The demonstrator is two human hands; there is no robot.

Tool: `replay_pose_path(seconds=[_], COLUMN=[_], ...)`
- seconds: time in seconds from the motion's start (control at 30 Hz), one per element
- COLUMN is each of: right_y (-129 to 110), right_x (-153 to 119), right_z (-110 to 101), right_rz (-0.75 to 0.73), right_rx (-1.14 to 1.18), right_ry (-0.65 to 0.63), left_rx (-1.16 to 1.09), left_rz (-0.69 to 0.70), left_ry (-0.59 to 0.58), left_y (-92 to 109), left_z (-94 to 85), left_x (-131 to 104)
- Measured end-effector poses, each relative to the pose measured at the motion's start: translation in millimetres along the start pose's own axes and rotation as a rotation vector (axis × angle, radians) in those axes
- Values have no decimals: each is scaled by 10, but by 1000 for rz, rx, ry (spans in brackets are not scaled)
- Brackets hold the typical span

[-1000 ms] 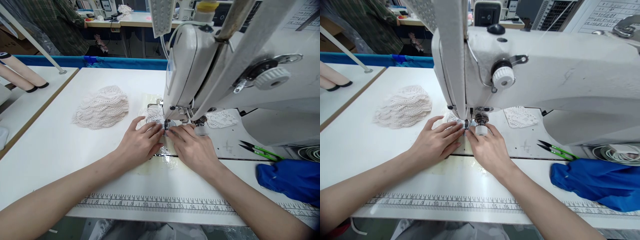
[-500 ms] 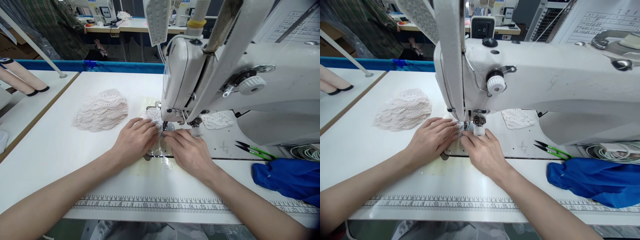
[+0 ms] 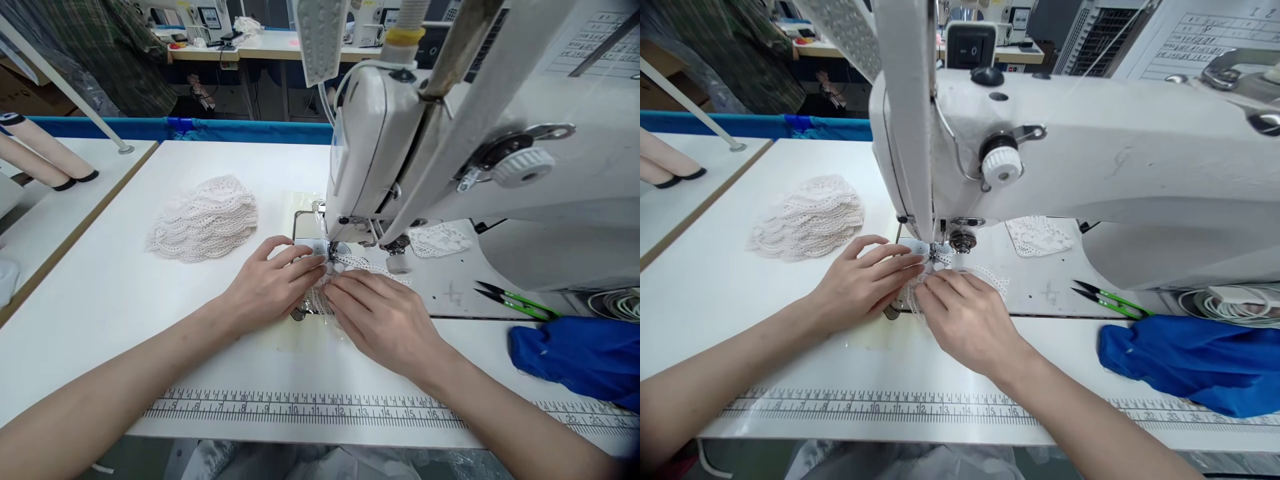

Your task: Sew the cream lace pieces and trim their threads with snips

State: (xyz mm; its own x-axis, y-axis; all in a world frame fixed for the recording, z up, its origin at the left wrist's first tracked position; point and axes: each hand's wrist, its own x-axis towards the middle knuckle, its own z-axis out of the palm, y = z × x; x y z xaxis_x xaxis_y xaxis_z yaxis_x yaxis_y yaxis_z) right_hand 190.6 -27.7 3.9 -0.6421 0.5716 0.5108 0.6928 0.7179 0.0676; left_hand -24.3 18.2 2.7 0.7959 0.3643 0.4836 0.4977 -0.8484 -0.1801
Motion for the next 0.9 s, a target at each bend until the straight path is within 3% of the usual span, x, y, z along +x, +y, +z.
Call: replay_pose_path(seconds=[0.3,0.9], right_y=[92,250], right_x=[-14,-45], right_z=[86,212], right_rz=[256,194], right_rx=[-107,-125], right_ry=[-182,-153], left_rx=[-144,5], left_rz=[-71,-1], left_ry=[-73,-51], left_y=[68,203], left_z=[60,40], left_x=[-12,21])
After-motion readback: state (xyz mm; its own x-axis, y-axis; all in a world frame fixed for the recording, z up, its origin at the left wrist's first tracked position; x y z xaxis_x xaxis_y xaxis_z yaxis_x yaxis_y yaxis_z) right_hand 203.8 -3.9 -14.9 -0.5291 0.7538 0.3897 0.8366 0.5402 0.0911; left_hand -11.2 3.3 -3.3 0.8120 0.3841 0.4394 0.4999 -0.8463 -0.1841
